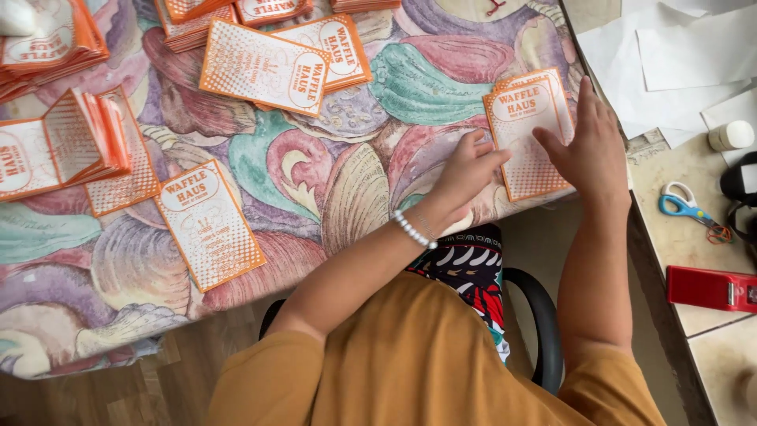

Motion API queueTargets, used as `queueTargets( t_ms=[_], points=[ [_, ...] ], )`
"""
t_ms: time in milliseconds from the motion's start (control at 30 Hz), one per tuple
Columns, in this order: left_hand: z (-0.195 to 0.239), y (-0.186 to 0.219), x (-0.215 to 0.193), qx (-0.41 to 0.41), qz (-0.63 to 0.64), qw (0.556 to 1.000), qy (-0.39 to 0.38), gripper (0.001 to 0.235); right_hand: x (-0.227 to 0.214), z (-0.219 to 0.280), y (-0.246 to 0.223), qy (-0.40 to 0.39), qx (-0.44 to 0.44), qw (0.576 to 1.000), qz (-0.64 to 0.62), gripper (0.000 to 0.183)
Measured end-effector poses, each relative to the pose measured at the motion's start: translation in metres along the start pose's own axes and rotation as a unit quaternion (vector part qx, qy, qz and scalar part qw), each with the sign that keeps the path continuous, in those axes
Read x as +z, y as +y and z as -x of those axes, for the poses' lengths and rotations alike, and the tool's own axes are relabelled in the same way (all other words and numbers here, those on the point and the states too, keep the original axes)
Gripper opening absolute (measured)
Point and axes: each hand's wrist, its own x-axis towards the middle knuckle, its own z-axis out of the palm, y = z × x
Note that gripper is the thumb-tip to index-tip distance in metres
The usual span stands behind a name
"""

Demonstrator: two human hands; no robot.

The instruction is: Folding and applying glue to paper bags to assemble them.

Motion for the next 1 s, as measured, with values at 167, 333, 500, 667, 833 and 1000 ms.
queueTargets(
  t_ms=[167,333,500,667,833,1000],
  points=[
    [-0.056,-0.021,0.044,0.016,0.177,0.980,0.085,0.059,0.019,-0.036,0.004,-0.058,0.032,0.997,0.028,0.090],
    [-0.064,-0.022,0.050,0.001,0.244,0.962,0.122,0.075,-0.003,-0.032,-0.018,-0.098,0.143,0.959,-0.224,0.092],
    [-0.069,-0.029,0.033,0.105,0.126,0.969,0.184,0.086,0.003,-0.016,-0.025,-0.009,0.016,0.883,-0.468,0.081],
    [-0.053,-0.024,0.013,0.379,-0.068,0.908,0.166,0.066,0.033,-0.016,-0.007,0.098,-0.111,0.763,-0.629,0.091],
    [-0.038,-0.020,0.004,0.361,-0.032,0.929,0.080,0.035,0.052,-0.013,-0.002,0.172,-0.100,0.759,-0.620,0.060],
    [-0.045,-0.027,-0.009,0.385,-0.053,0.919,0.061,0.031,0.059,-0.007,0.014,0.197,-0.032,0.760,-0.618,0.039]
  ],
)
